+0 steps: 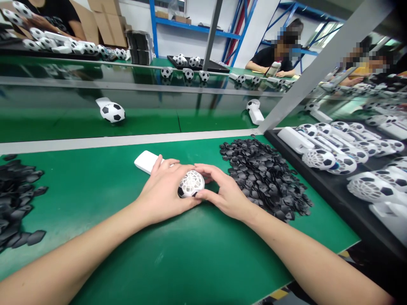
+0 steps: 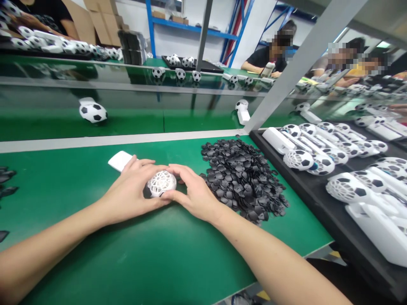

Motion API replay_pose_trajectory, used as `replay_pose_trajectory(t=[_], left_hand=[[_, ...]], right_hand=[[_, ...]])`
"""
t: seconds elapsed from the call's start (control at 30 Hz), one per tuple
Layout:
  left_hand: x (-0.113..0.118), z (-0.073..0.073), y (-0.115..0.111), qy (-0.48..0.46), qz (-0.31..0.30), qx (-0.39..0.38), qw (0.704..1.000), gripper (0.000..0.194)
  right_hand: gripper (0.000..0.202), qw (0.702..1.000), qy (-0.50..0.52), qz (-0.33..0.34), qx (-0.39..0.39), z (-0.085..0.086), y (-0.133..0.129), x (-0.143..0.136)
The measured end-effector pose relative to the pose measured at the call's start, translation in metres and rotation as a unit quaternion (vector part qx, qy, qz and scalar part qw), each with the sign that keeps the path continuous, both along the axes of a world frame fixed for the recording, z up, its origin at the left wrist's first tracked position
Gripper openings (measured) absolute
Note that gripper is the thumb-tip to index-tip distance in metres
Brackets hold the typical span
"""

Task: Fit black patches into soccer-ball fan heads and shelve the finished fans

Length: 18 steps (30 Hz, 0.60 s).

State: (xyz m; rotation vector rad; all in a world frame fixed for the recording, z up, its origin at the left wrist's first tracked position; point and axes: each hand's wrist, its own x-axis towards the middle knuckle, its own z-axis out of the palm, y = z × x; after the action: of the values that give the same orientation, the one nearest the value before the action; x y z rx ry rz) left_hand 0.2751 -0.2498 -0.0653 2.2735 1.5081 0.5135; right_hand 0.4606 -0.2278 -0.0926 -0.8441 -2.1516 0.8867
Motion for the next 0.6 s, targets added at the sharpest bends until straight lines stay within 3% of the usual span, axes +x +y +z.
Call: replay_pose_trajectory(t=[0.1, 0.23, 0.3, 0.43, 0.5, 0.6], left_hand=[[0.003, 0.000, -0.001, -0.012, 0.003, 0.005, 1.000, 0.051], [0.004, -0.001, 0.000, -0.027, 0.019, 0.028, 0.999, 0.044], [0.001, -0.001, 0.001, -0.026, -0.001, 0.025, 0.999, 0.045], [-0.007, 0.001, 0.003, -0.008, -0.076, -0.025, 0.997, 0.067], [-0.008, 0.001, 0.003, 0.003, -0.069, -0.034, 0.997, 0.076], [-0.007, 0.003, 0.002, 0.009, -0.063, -0.035, 0.997, 0.065]], right_hand=[[0.044, 1.000, -0.013, 0.005, -0.022, 0.000, -0.004, -0.003], [0.037, 0.998, -0.015, -0.046, -0.039, 0.004, -0.007, -0.007], [0.031, 0.997, -0.021, -0.051, -0.062, 0.010, -0.005, -0.003], [0.025, 0.987, -0.147, -0.025, -0.054, 0.027, -0.001, 0.015], [0.027, 0.972, -0.230, -0.005, -0.034, 0.031, -0.001, 0.023], [0.017, 0.959, -0.284, 0.012, -0.016, 0.028, -0.002, 0.026]])
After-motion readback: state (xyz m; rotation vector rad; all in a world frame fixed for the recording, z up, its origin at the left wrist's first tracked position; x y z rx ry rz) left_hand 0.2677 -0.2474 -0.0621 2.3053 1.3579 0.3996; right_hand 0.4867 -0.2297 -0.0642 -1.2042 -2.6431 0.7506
